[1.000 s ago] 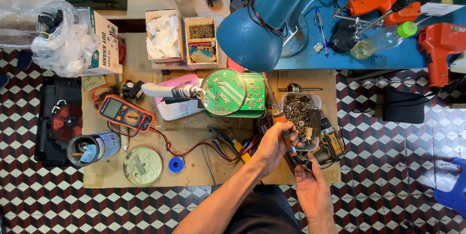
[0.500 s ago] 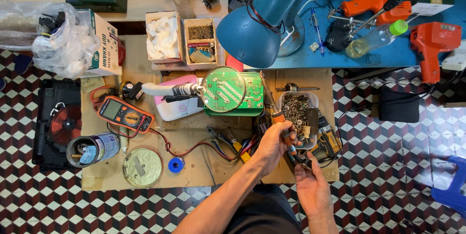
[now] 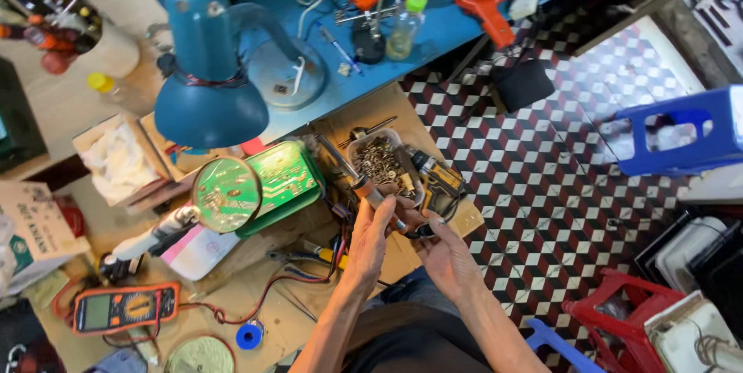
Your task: The person prepares a soldering iron and uses a magnifying glass to inspect a green circuit board. They then solder components on the board using solder wire and the soldering iron.
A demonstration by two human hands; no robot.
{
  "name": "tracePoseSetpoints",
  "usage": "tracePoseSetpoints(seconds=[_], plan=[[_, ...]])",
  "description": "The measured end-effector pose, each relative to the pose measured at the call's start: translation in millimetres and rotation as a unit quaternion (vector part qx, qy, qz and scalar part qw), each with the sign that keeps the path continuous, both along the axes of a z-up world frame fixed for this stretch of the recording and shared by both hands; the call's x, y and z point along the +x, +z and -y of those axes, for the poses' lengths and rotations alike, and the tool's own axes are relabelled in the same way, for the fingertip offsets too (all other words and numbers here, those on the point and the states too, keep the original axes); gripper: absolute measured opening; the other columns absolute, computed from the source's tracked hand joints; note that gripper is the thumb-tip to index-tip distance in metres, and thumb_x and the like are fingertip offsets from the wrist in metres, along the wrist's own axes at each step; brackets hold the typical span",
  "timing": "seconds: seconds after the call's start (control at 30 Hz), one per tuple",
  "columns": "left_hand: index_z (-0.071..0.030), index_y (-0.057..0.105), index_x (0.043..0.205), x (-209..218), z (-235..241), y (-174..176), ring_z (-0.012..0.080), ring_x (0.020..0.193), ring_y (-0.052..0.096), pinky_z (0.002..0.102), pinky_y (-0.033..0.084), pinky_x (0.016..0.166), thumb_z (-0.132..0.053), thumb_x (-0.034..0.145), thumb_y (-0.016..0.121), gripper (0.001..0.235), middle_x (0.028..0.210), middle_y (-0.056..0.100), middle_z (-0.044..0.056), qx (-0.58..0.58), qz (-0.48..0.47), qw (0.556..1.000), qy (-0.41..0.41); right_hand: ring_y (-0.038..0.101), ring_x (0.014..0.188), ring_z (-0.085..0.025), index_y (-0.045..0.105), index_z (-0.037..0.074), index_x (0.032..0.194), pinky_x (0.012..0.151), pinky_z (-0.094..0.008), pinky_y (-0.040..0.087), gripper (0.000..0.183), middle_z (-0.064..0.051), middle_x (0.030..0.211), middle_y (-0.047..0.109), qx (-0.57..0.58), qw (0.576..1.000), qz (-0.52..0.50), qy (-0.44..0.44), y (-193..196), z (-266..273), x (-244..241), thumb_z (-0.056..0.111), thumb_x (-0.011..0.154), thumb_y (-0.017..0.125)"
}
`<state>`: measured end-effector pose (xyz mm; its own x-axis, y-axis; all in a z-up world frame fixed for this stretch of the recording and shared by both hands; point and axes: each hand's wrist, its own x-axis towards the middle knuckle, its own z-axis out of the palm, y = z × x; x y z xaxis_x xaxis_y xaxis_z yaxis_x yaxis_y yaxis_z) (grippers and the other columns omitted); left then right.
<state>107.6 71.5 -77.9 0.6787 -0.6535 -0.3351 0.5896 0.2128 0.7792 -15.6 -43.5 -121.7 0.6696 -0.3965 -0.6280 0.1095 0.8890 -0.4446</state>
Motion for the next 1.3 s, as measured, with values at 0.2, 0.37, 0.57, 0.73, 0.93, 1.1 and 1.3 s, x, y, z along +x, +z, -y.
tracePoseSetpoints(seconds=[0.2,0.37,0.57,0.73,0.93,1.1,1.3], plan=[[0.0,0.055,0.124,-17.5,20.1,47.9,0.0146,0.086,0.066,0.033,0.052,0.081,-0.032,0.11,0.047,0.035,0.097,0.068,0.007,-0.019,0.009,1.0,-0.018,0.066,0.106,-0.024,0.06,0.003,0.108,0.096,-0.041,0.052,0.024,-0.011,0.109,0.07,0.006,0.992,0.026,-0.126,16.4,53.6,-22.1,0.021,0.094,0.066],[-0.004,0.054,0.132,-15.5,20.8,92.9,0.0148,0.074,0.063,0.036,0.056,0.073,-0.029,0.107,0.046,0.037,0.088,0.065,0.005,-0.028,0.001,0.999,0.027,0.068,0.097,-0.02,0.063,0.003,0.103,0.091,-0.036,0.054,0.015,-0.007,0.099,0.07,0.046,0.964,0.06,-0.256,1.2,137.1,-58.4,0.017,0.099,0.06],[-0.002,0.053,0.142,-18.7,19.6,148.2,0.0121,0.065,0.054,0.032,0.051,0.056,-0.025,0.109,0.047,0.04,0.085,0.06,0.004,-0.013,0.089,0.993,0.078,0.067,0.086,-0.017,0.062,0.002,0.104,0.082,-0.032,0.055,0.014,-0.005,0.091,0.068,0.029,0.957,0.1,-0.271,-18.3,242.4,-101.2,0.016,0.103,0.062],[-0.002,0.054,0.142,-49.2,38.8,162.5,0.0108,0.063,0.05,0.029,0.048,0.061,-0.025,0.111,0.049,0.039,0.083,0.058,0.004,0.049,0.202,0.967,0.149,0.062,0.076,-0.013,0.064,0.001,0.119,0.072,-0.026,0.053,0.021,-0.004,0.089,0.068,-0.028,0.975,0.077,-0.205,1.2,301.3,-127.7,0.018,0.107,0.06],[-0.005,0.06,0.128,-84.1,99.0,129.1,0.0091,0.063,0.048,0.026,0.043,0.06,-0.027,0.109,0.054,0.03,0.078,0.058,0.002,0.115,0.212,0.942,0.234,0.062,0.069,-0.015,0.064,0.0,0.132,0.067,-0.026,0.049,0.035,-0.009,0.085,0.072,-0.396,0.916,-0.018,0.06,87.0,316.7,-147.2,0.019,0.104,0.056],[-0.005,0.06,0.103,-117.7,162.6,90.4,0.0162,0.07,0.062,0.032,0.044,0.063,-0.038,0.108,0.051,0.034,0.081,0.066,0.006,0.198,0.215,0.942,0.163,0.075,0.084,-0.009,0.076,0.009,0.116,0.076,-0.027,0.064,0.028,-0.006,0.095,0.081,-0.59,0.762,-0.052,0.262,143.0,305.7,-154.8,0.022,0.097,0.06],[-0.009,0.063,0.105,-141.2,223.3,67.9,0.0187,0.087,0.076,0.037,0.06,0.085,-0.041,0.1,0.051,0.034,0.098,0.079,0.01,0.153,0.095,0.983,0.041,0.064,0.055,-0.011,0.076,0.014,0.112,0.049,-0.029,0.057,0.023,-0.002,0.083,0.077,-0.584,0.716,-0.043,0.38,125.7,234.5,-123.4,0.024,0.1,0.059]])
